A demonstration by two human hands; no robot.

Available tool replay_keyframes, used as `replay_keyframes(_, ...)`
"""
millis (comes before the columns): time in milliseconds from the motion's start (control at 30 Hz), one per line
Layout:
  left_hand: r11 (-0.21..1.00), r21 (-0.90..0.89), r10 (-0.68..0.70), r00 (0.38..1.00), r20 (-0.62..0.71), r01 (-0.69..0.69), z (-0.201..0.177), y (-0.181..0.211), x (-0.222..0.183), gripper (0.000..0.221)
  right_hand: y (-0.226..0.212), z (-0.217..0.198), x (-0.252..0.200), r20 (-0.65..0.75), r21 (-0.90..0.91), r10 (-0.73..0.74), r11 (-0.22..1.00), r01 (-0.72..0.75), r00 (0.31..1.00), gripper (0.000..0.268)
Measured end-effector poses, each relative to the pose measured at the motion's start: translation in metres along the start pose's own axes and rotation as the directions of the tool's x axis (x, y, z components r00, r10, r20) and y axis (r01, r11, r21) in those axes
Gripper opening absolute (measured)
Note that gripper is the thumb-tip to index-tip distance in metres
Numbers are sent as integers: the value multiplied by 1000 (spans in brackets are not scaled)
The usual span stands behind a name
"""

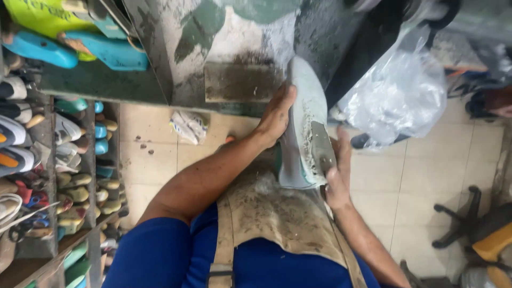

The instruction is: Sanding the edges of a sneaker sole using a stationary grinding machine

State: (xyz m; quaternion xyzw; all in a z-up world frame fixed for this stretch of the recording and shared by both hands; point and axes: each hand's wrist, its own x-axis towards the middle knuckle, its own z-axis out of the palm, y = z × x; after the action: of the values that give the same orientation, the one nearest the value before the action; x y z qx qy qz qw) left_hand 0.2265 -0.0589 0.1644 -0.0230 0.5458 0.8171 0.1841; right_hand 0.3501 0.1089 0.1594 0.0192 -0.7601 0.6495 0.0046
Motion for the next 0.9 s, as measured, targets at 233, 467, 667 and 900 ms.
replay_keyframes(233,991,-85,96,991,-96,-104,3,-10,35,69,67,-51,46,-178,285,33,958,19,983,106)
replay_keyframes(467,857,-512,78,997,6,-64,-82,-20,39,72,95,-89,107,34,786,110,611,-95,993,73)
replay_keyframes(667,903,-397,91,975,-201,-166,-67,-22,49,57,102,-89,127,34,716,204,679,-166,978,53)
replay_keyframes(900,972,-232,-12,973,-231,-43,-3,-31,84,77,65,-78,132,293,644,243,665,-379,925,72)
